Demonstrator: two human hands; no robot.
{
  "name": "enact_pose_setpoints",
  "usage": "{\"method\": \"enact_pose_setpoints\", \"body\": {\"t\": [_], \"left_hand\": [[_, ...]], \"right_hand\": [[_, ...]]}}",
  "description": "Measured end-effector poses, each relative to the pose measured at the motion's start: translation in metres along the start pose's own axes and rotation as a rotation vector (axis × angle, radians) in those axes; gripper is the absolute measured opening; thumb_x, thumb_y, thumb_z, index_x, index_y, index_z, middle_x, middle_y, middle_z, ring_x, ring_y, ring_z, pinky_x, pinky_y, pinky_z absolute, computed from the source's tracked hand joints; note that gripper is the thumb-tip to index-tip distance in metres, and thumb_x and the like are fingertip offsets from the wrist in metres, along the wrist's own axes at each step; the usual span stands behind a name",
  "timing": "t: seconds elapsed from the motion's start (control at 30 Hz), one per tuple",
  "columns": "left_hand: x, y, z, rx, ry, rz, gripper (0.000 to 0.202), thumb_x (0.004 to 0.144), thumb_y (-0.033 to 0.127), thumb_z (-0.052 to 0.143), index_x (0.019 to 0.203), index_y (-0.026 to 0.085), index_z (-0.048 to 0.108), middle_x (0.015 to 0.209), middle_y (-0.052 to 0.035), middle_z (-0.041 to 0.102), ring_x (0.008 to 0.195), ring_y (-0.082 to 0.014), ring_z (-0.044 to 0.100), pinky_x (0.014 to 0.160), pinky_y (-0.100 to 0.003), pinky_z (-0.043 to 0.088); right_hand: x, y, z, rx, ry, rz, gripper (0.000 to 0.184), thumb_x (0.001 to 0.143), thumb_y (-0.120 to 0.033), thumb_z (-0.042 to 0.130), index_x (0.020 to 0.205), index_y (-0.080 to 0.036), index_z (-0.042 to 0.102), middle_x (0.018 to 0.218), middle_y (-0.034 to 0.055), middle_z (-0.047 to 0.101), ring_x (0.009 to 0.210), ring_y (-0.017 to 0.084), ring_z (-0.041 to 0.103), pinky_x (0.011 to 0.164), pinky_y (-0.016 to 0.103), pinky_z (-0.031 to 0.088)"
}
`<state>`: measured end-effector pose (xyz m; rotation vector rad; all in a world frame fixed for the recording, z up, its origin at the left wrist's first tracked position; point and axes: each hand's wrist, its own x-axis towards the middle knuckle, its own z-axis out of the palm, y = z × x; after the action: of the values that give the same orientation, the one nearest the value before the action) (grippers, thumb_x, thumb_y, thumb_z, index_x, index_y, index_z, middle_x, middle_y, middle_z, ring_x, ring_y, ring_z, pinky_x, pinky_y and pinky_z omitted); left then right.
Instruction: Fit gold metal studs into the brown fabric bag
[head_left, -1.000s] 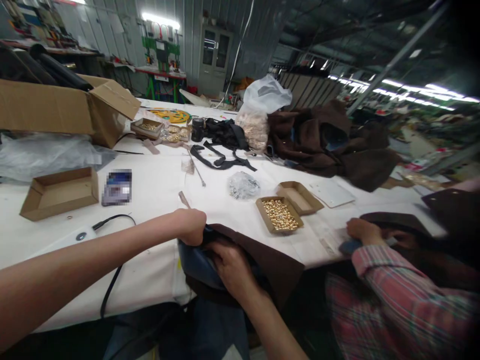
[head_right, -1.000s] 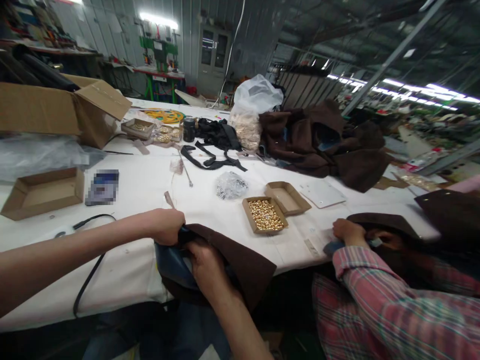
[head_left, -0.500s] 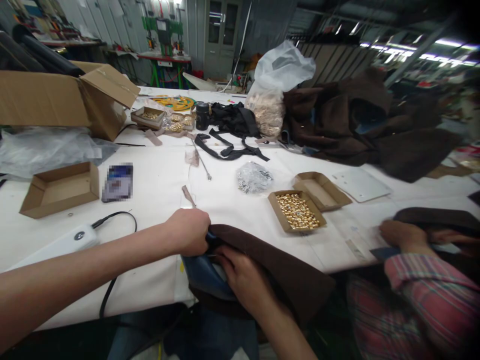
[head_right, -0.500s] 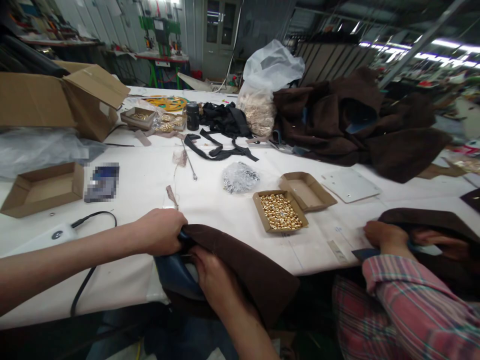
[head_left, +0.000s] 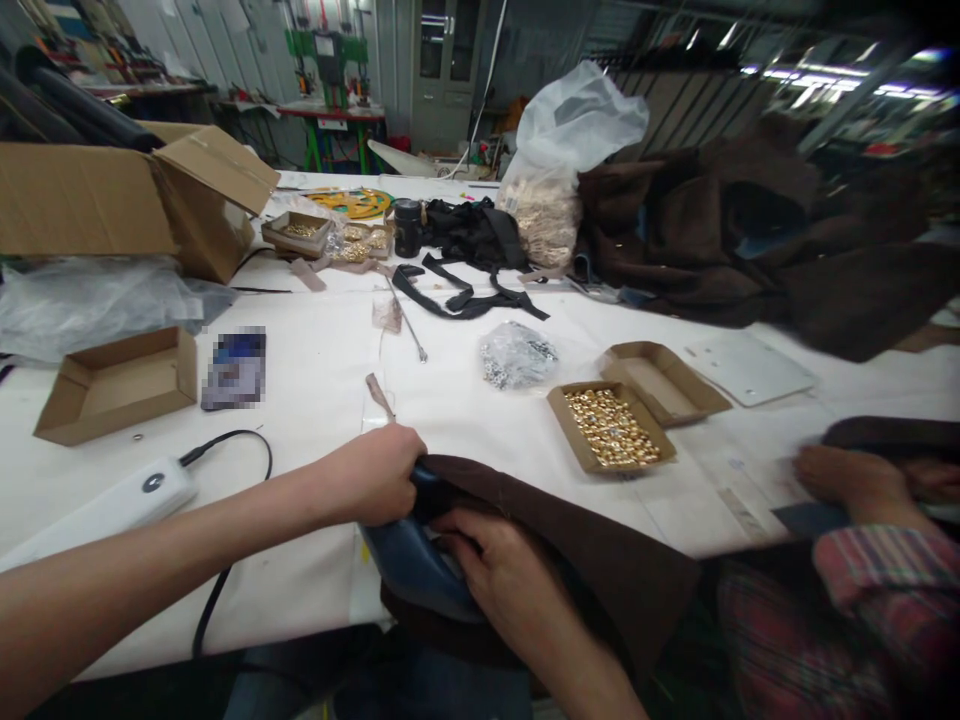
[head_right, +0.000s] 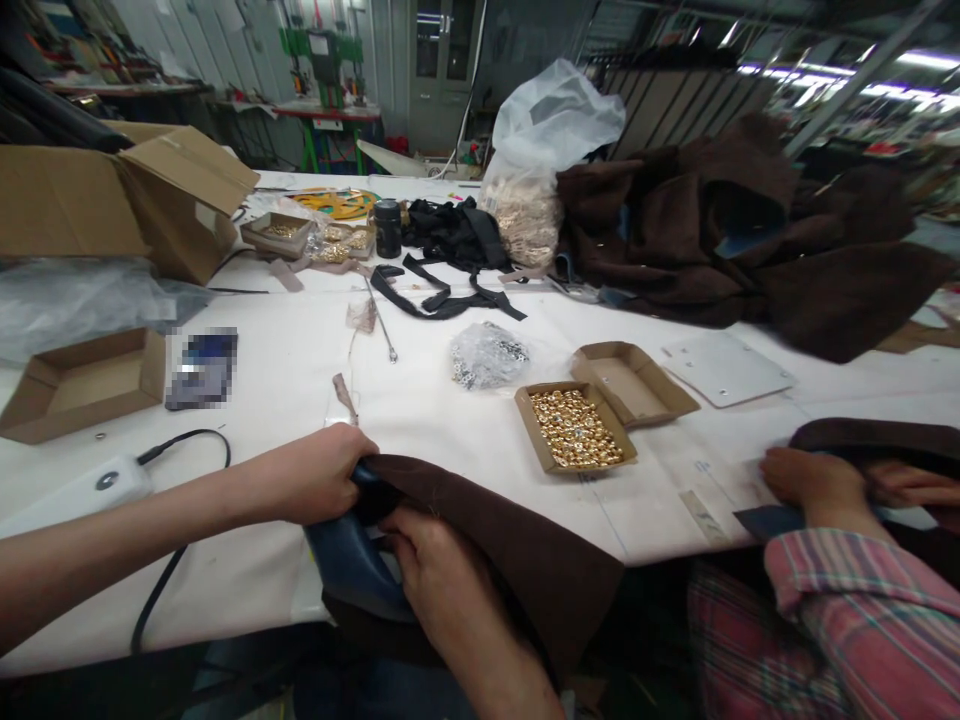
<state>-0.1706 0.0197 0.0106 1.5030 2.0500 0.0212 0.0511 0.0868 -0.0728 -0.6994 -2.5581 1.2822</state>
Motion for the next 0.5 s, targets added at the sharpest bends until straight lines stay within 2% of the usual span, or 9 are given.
{"method": "enact_pose_setpoints", "body": {"t": [0.1,0.23,0.3,0.4,0.5], "left_hand": [[-0.003,0.001,0.005,0.007,0.012,-0.021,0.019,0.078,0.012,0.067,0.092,0.022,0.075,0.099,-0.0129,0.084,0.092,-0.0311,0.082,0.070,-0.033,0.058],[-0.005,0.002,0.020,0.075,0.055,-0.060,0.022,0.080,0.017,0.069,0.102,0.020,0.071,0.110,-0.0197,0.081,0.104,-0.0430,0.081,0.080,-0.045,0.061],[-0.003,0.000,0.024,0.080,0.056,-0.054,0.025,0.082,0.023,0.071,0.107,0.020,0.069,0.112,-0.0213,0.081,0.105,-0.0451,0.080,0.081,-0.047,0.061],[-0.001,-0.008,0.020,0.027,0.028,-0.013,0.022,0.086,0.028,0.072,0.107,0.022,0.067,0.109,-0.0160,0.082,0.102,-0.0377,0.080,0.078,-0.040,0.058],[-0.001,-0.016,0.009,-0.060,-0.036,0.049,0.022,0.086,0.039,0.080,0.100,0.026,0.070,0.101,-0.0047,0.083,0.093,-0.0269,0.080,0.070,-0.032,0.054]], "right_hand": [[-0.001,0.002,0.001,-0.022,-0.005,0.015,0.030,0.105,-0.020,0.066,0.111,-0.043,0.085,0.117,-0.0076,0.087,0.119,0.026,0.080,0.110,0.039,0.058],[-0.007,0.007,0.004,-0.100,0.018,0.016,0.027,0.107,-0.025,0.064,0.113,-0.042,0.084,0.118,-0.0048,0.087,0.118,0.029,0.080,0.112,0.043,0.056],[-0.008,0.005,0.002,-0.101,0.008,0.010,0.026,0.108,-0.025,0.063,0.110,-0.040,0.084,0.113,-0.0029,0.086,0.112,0.028,0.080,0.108,0.040,0.057],[-0.005,0.001,-0.004,-0.052,-0.022,-0.007,0.026,0.106,-0.021,0.063,0.105,-0.035,0.084,0.107,-0.0014,0.085,0.106,0.025,0.079,0.101,0.035,0.057],[0.001,-0.003,-0.009,-0.012,-0.058,-0.012,0.025,0.104,-0.016,0.064,0.101,-0.034,0.081,0.107,-0.0034,0.085,0.108,0.023,0.079,0.098,0.031,0.055]]}}
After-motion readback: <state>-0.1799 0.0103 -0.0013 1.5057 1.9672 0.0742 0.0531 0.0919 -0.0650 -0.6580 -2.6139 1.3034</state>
